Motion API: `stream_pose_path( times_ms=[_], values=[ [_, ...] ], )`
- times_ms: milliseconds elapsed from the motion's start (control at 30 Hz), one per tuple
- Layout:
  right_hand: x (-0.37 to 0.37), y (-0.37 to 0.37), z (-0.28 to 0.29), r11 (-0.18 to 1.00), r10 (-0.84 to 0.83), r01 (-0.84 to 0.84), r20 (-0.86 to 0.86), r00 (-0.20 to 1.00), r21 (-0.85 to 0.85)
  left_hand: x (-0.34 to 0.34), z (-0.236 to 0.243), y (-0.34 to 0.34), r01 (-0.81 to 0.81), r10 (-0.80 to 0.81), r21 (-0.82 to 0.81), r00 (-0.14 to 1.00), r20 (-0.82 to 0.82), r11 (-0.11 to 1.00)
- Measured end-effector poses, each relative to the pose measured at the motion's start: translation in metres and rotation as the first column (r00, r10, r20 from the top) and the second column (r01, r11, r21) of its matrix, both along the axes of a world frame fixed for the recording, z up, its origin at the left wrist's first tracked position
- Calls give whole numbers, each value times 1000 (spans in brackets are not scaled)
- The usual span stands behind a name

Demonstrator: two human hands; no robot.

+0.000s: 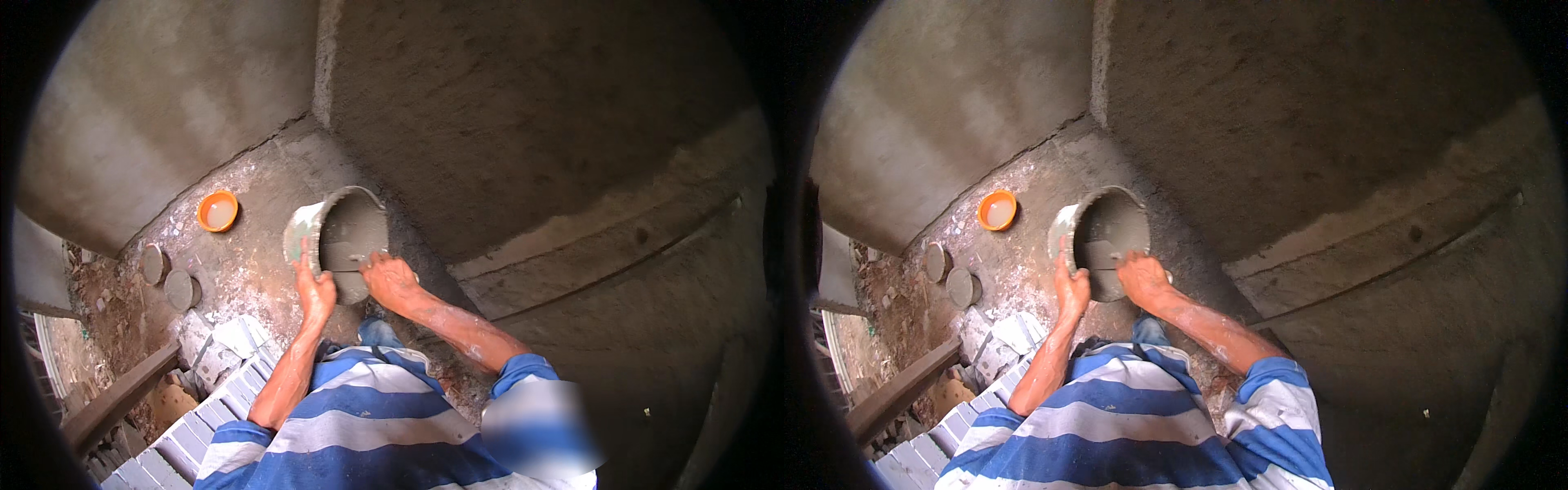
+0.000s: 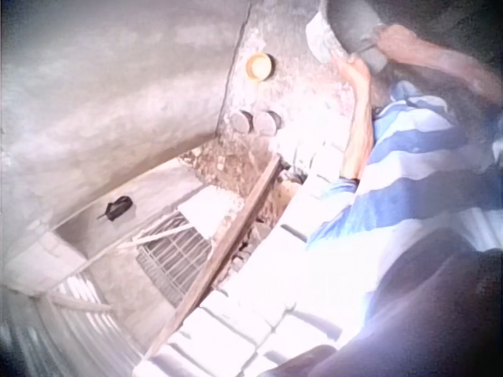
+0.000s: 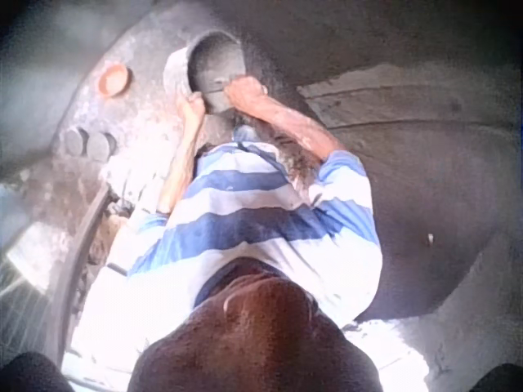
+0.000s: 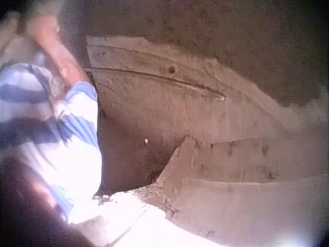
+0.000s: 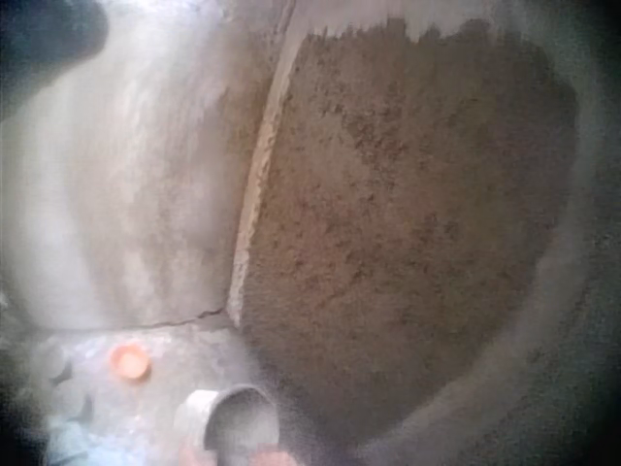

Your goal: The person mixes cement in a small bucket using a trowel and applies the plaster to a concrete wall.

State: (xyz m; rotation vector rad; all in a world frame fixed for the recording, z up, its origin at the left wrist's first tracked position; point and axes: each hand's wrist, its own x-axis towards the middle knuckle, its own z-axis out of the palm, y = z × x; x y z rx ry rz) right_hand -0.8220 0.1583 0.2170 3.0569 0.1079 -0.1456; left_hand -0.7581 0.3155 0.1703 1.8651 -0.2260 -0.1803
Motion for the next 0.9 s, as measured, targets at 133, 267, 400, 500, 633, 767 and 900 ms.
stream_pose_path(
  times_ms=[133, 267, 400, 500, 633, 767, 900],
  values=[
    [32, -15, 24, 986, 45, 12, 336, 941, -167, -3, 30, 19, -20, 21, 30, 999, -34, 999],
    [44, -26, -14, 986, -54, 58, -31, 998, 156, -4, 44, 31, 1, -22, 107, 982, 188, 994],
    [20, -7, -17, 845, -7, 123, -220, 975, 520, -7, 57, 54, 40, -48, 128, 997, 60, 991],
    [2, 11, -63, 632, 19, 168, -232, 972, 756, -7, 42, 67, 59, -57, 151, 998, -15, 987],
    [-10, 42, -72, 504, 41, 225, -283, 958, 834, -20, 10, 110, -91, 89, -8, 987, -136, 996],
    [-9, 23, -37, 390, 184, 183, -272, 945, 902, -48, 1, 135, -462, 313, -207, 808, -499, 862],
    [-8, -64, -31, 11, 353, 646, -607, 712, 763, -75, -42, 153, -682, 505, -244, 694, -513, 690]
  ],
)
